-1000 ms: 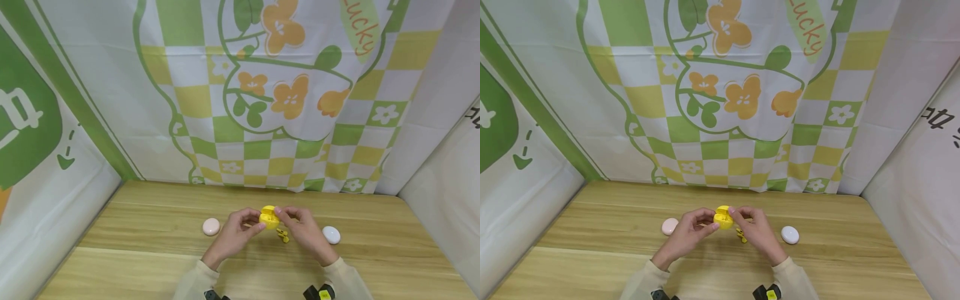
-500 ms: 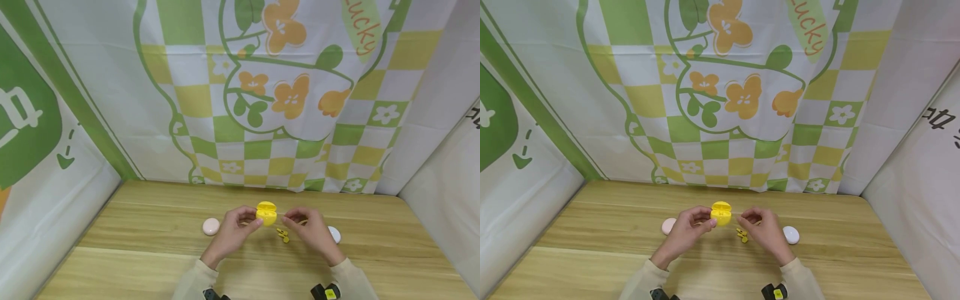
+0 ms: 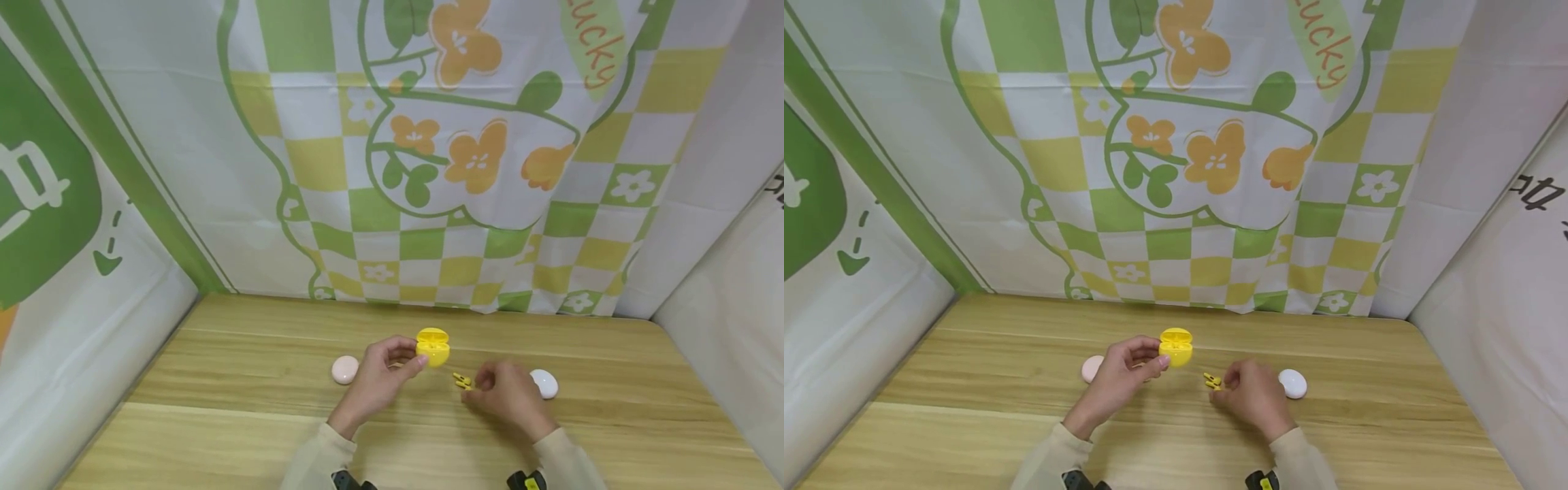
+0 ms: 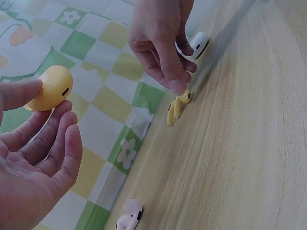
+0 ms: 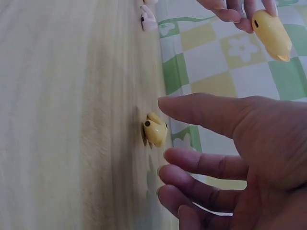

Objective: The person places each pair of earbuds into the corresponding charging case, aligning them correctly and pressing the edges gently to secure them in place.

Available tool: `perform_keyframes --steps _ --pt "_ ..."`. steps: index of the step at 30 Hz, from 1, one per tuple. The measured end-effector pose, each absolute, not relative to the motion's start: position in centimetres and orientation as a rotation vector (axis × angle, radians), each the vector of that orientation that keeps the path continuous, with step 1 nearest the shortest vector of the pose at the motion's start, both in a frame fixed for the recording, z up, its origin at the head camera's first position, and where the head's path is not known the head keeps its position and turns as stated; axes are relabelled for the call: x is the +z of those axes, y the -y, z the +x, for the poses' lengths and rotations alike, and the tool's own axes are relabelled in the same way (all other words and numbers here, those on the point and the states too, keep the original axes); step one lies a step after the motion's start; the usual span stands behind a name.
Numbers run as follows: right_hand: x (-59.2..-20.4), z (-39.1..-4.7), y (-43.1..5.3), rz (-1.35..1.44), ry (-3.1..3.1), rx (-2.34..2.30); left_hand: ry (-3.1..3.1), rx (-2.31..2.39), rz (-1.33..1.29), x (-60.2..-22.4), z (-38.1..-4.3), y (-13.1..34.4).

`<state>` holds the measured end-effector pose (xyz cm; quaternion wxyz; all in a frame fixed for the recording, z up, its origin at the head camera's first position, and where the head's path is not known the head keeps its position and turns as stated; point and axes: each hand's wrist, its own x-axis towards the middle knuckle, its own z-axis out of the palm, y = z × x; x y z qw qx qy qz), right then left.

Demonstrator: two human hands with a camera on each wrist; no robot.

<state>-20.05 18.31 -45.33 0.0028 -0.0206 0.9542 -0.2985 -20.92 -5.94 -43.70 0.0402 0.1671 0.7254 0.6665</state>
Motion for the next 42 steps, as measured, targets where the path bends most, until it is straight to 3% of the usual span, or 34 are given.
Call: perform_keyframes --steps 32,42 --pt "-46.6 -19.7 -17.2 -0.116 -3.11 -0.815 -2.222 1.983 0.502 -44.4 -20.7 5.7" --pt "-44.8 -19.5 -17.8 -0.077 -3.091 -0.894 -2.206 1.981 0.501 -44.3 -20.8 5.8"
